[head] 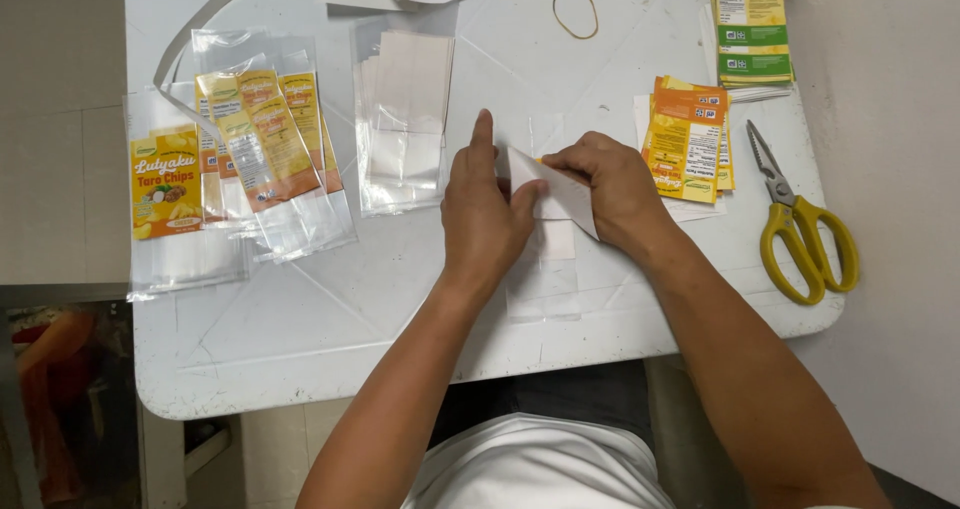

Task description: The person places small yellow packets of taro chips into clear plastic bags on a white table. They smooth the packets inside the bags and move the completed packages to a stack on the left side of the workspace.

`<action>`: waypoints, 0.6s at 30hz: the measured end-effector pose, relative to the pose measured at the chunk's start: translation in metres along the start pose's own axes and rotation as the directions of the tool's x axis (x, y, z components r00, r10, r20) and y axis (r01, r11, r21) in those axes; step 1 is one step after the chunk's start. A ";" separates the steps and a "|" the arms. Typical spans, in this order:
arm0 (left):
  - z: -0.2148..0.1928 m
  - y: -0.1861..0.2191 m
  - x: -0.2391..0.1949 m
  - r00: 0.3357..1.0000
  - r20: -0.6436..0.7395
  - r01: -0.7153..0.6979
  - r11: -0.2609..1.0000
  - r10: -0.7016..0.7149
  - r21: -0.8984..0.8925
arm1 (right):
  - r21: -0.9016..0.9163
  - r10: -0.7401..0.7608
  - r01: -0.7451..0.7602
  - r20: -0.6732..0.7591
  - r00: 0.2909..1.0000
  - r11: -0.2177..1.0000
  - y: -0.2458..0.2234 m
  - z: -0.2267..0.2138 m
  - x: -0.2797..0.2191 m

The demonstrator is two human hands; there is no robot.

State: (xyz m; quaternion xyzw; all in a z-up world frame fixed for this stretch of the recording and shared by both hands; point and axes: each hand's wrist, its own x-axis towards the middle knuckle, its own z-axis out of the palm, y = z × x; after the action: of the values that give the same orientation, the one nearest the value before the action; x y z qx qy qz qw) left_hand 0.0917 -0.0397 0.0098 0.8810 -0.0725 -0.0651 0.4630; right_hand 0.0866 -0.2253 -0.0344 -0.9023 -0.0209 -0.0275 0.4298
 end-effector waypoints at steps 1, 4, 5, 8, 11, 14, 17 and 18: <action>0.001 0.002 0.000 1.000 -0.001 -0.002 1.000 0.002 -0.001 | -0.002 -0.001 0.001 -0.002 1.000 1.000 0.001 -0.002 0.000; -0.009 0.004 -0.009 1.000 0.014 0.026 0.998 -0.025 -0.054 | -0.051 -0.033 0.035 0.027 0.999 0.998 0.003 -0.002 0.001; -0.017 0.004 -0.019 0.999 0.038 0.025 0.998 -0.023 -0.059 | -0.101 -0.050 0.053 0.031 0.998 0.993 0.003 -0.001 0.001; -0.046 -0.013 -0.062 0.994 0.110 0.017 0.999 -0.014 -0.033 | -0.245 0.017 0.012 0.117 0.993 0.969 -0.030 -0.010 -0.006; -0.069 -0.043 -0.113 0.985 0.117 0.128 0.992 -0.125 -0.020 | -0.449 0.055 0.035 0.185 0.981 0.893 -0.039 0.000 -0.019; -0.092 -0.057 -0.148 0.914 0.040 0.406 0.909 -0.404 -0.091 | -0.594 -0.193 0.241 0.146 0.970 0.767 -0.027 0.022 -0.038; -0.106 -0.069 -0.159 0.905 -0.055 0.411 0.899 -0.423 -0.154 | -0.615 -0.455 0.418 0.106 0.884 0.669 -0.034 0.038 -0.053; -0.106 -0.073 -0.160 0.950 -0.117 0.270 0.950 -0.290 -0.158 | -0.590 -0.520 0.478 0.112 0.847 0.651 -0.039 0.040 -0.055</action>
State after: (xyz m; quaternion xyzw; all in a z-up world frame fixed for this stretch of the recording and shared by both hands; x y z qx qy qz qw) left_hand -0.0411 0.1175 0.0167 0.8501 0.0904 -0.0738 0.5135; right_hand 0.0301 -0.1709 -0.0333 -0.9477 -0.2439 -0.1802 0.0993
